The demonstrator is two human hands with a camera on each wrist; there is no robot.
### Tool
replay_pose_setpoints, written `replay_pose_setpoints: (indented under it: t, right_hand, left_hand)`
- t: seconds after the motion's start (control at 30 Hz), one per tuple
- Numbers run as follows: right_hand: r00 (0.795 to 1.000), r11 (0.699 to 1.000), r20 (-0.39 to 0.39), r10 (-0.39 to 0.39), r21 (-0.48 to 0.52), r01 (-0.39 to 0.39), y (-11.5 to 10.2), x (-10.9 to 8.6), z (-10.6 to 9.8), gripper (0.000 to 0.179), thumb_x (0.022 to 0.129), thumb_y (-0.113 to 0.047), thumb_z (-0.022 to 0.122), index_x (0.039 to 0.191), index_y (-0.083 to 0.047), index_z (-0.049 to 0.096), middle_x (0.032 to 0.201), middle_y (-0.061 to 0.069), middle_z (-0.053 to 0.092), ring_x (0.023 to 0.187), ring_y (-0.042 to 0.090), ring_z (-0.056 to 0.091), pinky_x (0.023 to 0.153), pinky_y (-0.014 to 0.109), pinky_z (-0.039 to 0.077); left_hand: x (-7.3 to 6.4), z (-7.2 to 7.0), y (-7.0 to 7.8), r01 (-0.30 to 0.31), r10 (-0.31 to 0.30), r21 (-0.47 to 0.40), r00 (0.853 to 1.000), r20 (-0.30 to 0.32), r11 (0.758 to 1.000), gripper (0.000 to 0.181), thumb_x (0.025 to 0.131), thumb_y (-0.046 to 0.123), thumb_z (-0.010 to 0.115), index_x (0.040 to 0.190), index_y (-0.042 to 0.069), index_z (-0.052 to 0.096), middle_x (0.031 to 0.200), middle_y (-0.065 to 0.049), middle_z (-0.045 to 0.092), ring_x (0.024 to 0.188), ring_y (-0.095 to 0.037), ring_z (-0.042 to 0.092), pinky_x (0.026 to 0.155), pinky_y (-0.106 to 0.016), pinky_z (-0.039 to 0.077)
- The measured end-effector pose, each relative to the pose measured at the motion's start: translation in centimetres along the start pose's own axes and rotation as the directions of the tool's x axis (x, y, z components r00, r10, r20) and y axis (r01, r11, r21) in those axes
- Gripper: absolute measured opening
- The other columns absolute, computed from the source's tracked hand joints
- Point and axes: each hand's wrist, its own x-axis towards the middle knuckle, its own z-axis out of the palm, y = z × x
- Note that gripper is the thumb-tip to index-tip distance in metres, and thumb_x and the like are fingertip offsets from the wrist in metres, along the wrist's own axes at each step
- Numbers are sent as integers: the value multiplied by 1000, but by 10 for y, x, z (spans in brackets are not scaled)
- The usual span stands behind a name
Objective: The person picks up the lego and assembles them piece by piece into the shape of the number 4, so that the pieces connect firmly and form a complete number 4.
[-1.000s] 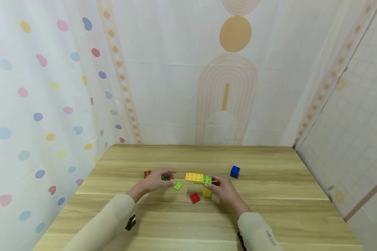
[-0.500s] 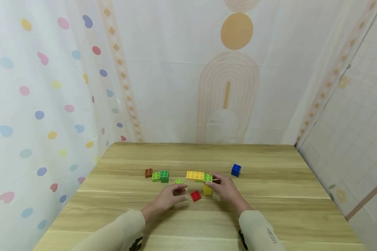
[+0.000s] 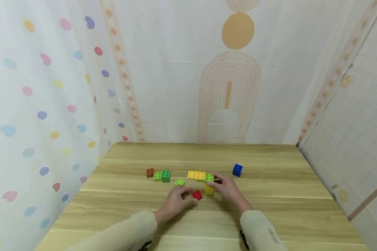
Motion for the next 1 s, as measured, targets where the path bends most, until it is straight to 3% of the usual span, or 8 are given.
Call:
replay_pose_setpoints:
  t: [0.13, 0.3, 0.4, 0.53, 0.67, 0.77, 1.0]
  right_hand:
    - [1000, 1000, 0, -6, 2, 6, 1, 1, 0, 40, 95, -20, 69, 132, -10, 64, 115, 8, 68, 103, 21, 64, 83, 34, 54]
    - [1000, 1000, -7, 9, 11, -9, 1, 2, 2, 40, 94, -19, 70, 132, -12, 64, 115, 7, 68, 103, 21, 64, 83, 36, 54]
    - [1000, 1000, -16, 22, 12, -22, 1, 2, 3, 40, 93, -19, 71, 132, -12, 64, 115, 6, 68, 103, 21, 64, 84, 36, 54]
    - [999, 1000, -26, 27, 11, -26, 3, 2, 3, 40, 93, -19, 71, 132, -13, 65, 113, 5, 68, 102, 20, 64, 82, 35, 54]
    - [999, 1000, -26, 20, 9, -19, 4, 1, 4, 38, 93, -18, 71, 131, -13, 66, 112, 4, 68, 100, 19, 63, 80, 34, 54]
    - [1000, 1000, -27, 11, 4, -11, 4, 1, 4, 37, 93, -18, 71, 130, -13, 66, 112, 4, 69, 99, 19, 63, 80, 34, 54]
    - [999, 1000, -24, 21, 2, -21, 1, 0, 3, 38, 94, -19, 70, 131, -12, 65, 113, 7, 68, 98, 19, 63, 79, 32, 53]
  left_hand:
    - [2, 6, 1, 28, -27, 62, 999, -31, 998, 45, 79, 39, 84, 112, 11, 73, 100, 2, 55, 97, -19, 47, 84, -40, 35]
    - [4, 13, 2, 16, -5, 141, 997, -78, 990, 42, 77, 38, 85, 107, 10, 75, 98, 0, 54, 95, -20, 48, 79, -39, 34]
    - [3, 12, 4, 3, 9, 145, 997, -83, 989, 38, 78, 34, 85, 105, 9, 76, 95, 0, 53, 92, -20, 47, 77, -38, 33]
    - [5, 8, 2, -2, 6, 92, 999, -45, 996, 35, 81, 31, 83, 106, 9, 75, 96, 2, 55, 93, -18, 47, 80, -38, 33]
    - [6, 1, -3, -36, 36, 2, 999, 10, 999, 30, 84, 25, 81, 107, 7, 74, 99, 3, 64, 94, -16, 53, 84, -38, 41]
    - [8, -6, -5, -32, 35, -63, 999, 42, 997, 25, 86, 21, 80, 106, 7, 73, 96, 2, 65, 90, -15, 56, 78, -33, 48]
    - [10, -20, -8, 71, -57, -188, 995, 80, 980, 26, 86, 18, 79, 106, 6, 67, 90, -2, 62, 81, -16, 57, 65, -30, 51]
